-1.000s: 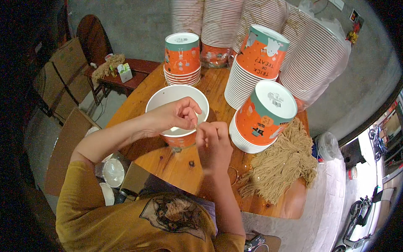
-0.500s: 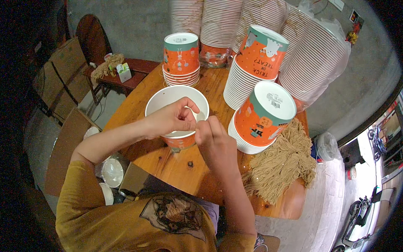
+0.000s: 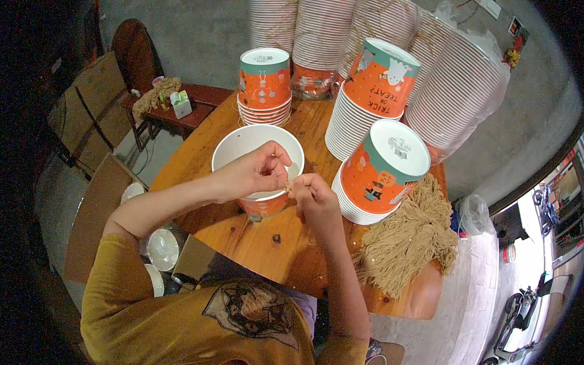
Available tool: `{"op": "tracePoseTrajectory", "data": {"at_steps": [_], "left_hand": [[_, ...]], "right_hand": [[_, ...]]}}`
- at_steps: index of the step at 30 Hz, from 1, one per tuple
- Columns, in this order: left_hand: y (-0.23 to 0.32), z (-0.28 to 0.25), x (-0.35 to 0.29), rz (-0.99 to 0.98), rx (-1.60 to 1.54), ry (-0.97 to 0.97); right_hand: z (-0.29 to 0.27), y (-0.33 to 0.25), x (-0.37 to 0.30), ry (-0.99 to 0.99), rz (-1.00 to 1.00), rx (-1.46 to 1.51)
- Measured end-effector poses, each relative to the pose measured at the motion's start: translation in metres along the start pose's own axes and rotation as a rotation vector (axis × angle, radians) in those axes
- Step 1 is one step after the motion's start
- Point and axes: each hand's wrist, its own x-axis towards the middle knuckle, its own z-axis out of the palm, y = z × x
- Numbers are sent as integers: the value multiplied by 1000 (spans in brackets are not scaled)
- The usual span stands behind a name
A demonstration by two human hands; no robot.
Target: Attaching string handles to decorative paper buckets in a workshop environment.
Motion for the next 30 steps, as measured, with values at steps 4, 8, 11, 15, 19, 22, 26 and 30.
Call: {"op": "tracePoseTrajectory", "data": {"at_steps": [4, 8, 11, 15, 19, 22, 26, 30], "left_hand": [[-1, 0, 1, -10, 2, -31], [0, 1, 1, -31, -10, -38], [0, 1, 0, -10, 12, -41], [-1, 0, 1, -24, 13, -29], [-1, 1, 2, -22, 8, -42], [-1, 2, 3, -28, 5, -49], [0, 1, 3, -59, -45, -41], [0, -4, 5, -129, -218, -59]], "right_hand": [[4, 24, 4, 115, -337, -278], [7, 29, 3, 185, -469, -394], [-1, 10, -1, 52, -49, 28], [2, 7, -2, 100, -45, 127], [5, 25, 0, 141, -311, -160], [5, 34, 3, 214, -514, -432], [10, 31, 3, 248, -347, -218], [9, 34, 6, 211, -373, -161]]}}
